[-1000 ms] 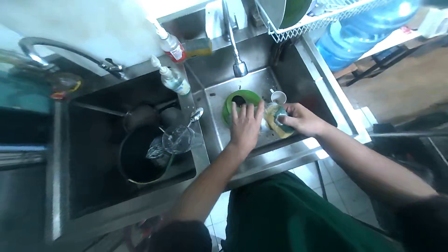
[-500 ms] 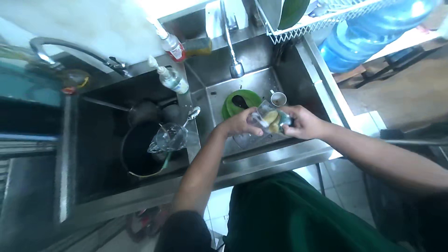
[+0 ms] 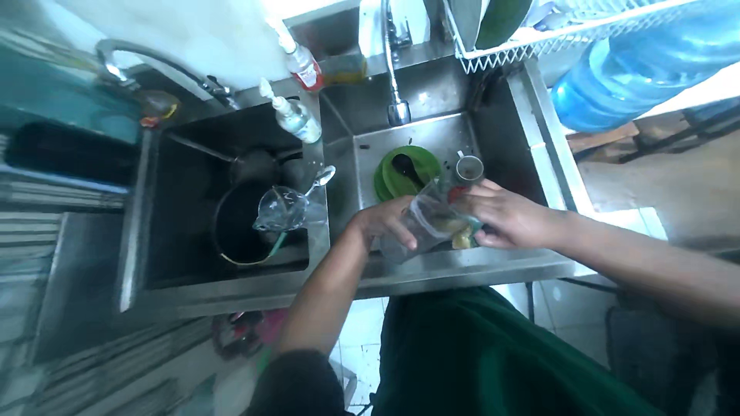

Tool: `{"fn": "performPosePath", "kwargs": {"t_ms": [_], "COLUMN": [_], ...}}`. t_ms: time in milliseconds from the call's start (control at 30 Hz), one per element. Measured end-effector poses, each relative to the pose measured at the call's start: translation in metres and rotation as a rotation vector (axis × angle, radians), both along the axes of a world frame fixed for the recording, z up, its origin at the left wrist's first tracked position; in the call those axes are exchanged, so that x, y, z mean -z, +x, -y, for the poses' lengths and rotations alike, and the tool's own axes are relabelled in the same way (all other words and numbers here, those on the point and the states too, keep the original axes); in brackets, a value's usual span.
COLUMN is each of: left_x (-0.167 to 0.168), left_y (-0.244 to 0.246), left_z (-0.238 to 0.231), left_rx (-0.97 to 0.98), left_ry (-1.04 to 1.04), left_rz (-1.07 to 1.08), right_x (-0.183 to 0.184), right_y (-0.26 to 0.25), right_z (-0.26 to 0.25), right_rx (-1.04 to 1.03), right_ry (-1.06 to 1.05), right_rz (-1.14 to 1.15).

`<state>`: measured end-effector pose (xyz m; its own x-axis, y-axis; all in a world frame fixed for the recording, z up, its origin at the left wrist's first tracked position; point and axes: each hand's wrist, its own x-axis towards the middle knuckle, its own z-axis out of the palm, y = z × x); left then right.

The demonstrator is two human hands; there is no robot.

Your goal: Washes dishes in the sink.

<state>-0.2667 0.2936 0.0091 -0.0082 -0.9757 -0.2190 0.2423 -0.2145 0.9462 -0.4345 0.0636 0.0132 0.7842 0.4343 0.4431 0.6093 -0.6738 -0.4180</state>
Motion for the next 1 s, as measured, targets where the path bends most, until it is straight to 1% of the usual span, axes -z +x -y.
{"fn": "performPosePath", "kwargs": {"t_ms": [67,100,133,200,267,333,400,467,567,667,733,767,800,833,867,933,1000], "left_x": [-0.004,-0.007,-0.003,0.019,0.023,0.017,0.012,0.014,0.021,0.023,0.029,0.034,0.035,0.029,0.021,0.010,0.014], "left_y": [-0.005,-0.009,-0.011,-0.016,-0.030,-0.043,-0.053,-0.064,-0.074,-0.075,-0.068,-0.063,-0.058,-0.056,-0.057,-0.068,-0.080], "left_z": [-0.003,-0.002,-0.002,-0.007,-0.018,-0.024,-0.028,-0.032,-0.034,-0.038,-0.043,-0.050,-0.059,-0.068,-0.078,-0.101,-0.125], "left_rx": [0.069,0.082,0.101,0.154,0.102,0.030,-0.016,-0.023,0.017,0.055,0.077,0.062,0.030,-0.025,-0.122,-0.385,-0.692], "left_ry": [-0.055,-0.040,-0.026,-0.049,-0.009,0.033,0.029,0.006,-0.008,0.031,0.038,0.027,0.014,0.009,0.027,0.049,0.042], "left_rz": [-0.157,-0.218,-0.302,-0.495,-0.649,-0.716,-0.773,-0.830,-0.842,-0.747,-0.657,-0.563,-0.415,-0.230,-0.060,0.213,0.440], "right_x": [-0.003,-0.004,-0.005,-0.007,-0.008,-0.008,-0.007,-0.007,-0.006,0.000,0.007,0.013,0.020,0.027,0.036,0.054,0.071], "right_y": [0.004,0.006,0.009,0.013,0.018,0.022,0.025,0.027,0.031,0.035,0.038,0.036,0.033,0.027,0.022,0.009,-0.004], "right_z": [0.004,0.005,0.006,0.009,0.014,0.016,0.017,0.019,0.021,0.032,0.043,0.046,0.048,0.048,0.047,0.042,0.031], "right_rx": [-0.084,-0.106,-0.126,-0.160,-0.198,-0.229,-0.247,-0.258,-0.222,-0.087,-0.005,0.041,0.093,0.147,0.198,0.309,0.429], "right_ry": [-0.078,-0.101,-0.119,-0.154,-0.193,-0.204,-0.204,-0.206,-0.182,-0.159,-0.140,-0.105,-0.064,-0.009,0.060,0.205,0.352], "right_rz": [0.094,0.132,0.164,0.228,0.290,0.346,0.394,0.433,0.483,0.469,0.412,0.371,0.316,0.248,0.173,0.039,-0.088]}}
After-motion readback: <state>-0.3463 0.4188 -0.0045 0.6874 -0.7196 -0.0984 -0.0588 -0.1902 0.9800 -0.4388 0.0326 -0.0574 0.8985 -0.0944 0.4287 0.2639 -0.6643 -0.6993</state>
